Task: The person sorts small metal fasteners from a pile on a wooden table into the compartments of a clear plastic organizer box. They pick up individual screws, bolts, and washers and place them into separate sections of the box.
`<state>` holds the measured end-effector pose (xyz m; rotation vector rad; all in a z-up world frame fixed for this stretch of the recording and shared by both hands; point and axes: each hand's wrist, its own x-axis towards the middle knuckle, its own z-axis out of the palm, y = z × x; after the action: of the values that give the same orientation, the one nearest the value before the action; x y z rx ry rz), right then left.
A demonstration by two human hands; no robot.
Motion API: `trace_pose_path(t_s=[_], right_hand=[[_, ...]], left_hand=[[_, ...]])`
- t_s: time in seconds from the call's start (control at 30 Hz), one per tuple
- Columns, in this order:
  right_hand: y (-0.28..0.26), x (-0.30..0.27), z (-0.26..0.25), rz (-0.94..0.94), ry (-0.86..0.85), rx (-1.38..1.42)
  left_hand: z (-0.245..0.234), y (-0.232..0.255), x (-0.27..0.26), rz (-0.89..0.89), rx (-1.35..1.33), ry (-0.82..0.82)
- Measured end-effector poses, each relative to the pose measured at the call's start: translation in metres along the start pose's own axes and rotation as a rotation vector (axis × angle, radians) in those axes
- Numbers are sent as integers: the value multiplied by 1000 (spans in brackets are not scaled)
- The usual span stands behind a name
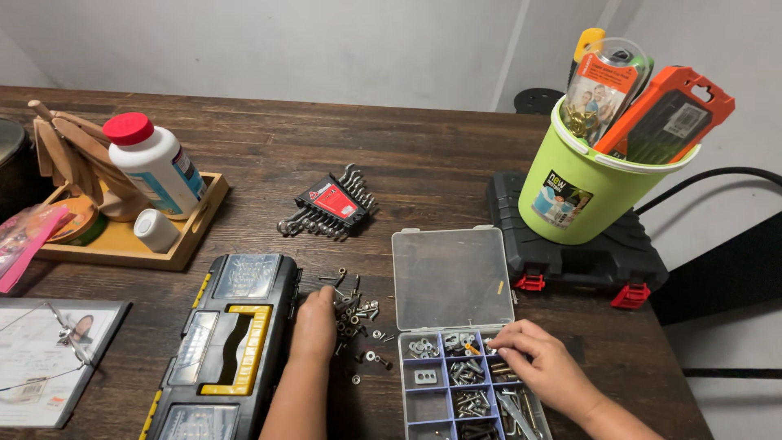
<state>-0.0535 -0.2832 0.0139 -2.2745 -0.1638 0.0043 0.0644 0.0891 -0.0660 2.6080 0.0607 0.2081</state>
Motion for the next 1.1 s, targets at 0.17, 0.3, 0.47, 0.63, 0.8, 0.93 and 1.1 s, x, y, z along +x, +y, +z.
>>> trace_pose_path(t_s=[0.17,0.3,0.47,0.63,0.8,0.93,1.1], right_hand=[[-1,2,1,60,-12,21],[-11,3,12,-113,-4,9],[-44,25,51,-477,-154,-69],[-84,54,104,-673,-288,-239],[-96,67,139,-589,-204,-480],[-93,71,148,-469,-214,-534],[-92,67,152,-472,-183,-513]], left_hand=[[-9,10,-7,-209,-281,63],[-16,30,-49,-98,-99,201],[-6,53,-118,-16,103,26],[1,40,-127,-20,117,-66],[3,31,-125,-75,204,-73],[1,27,-125,76,384,-135],[7,22,-127,218,297,58]])
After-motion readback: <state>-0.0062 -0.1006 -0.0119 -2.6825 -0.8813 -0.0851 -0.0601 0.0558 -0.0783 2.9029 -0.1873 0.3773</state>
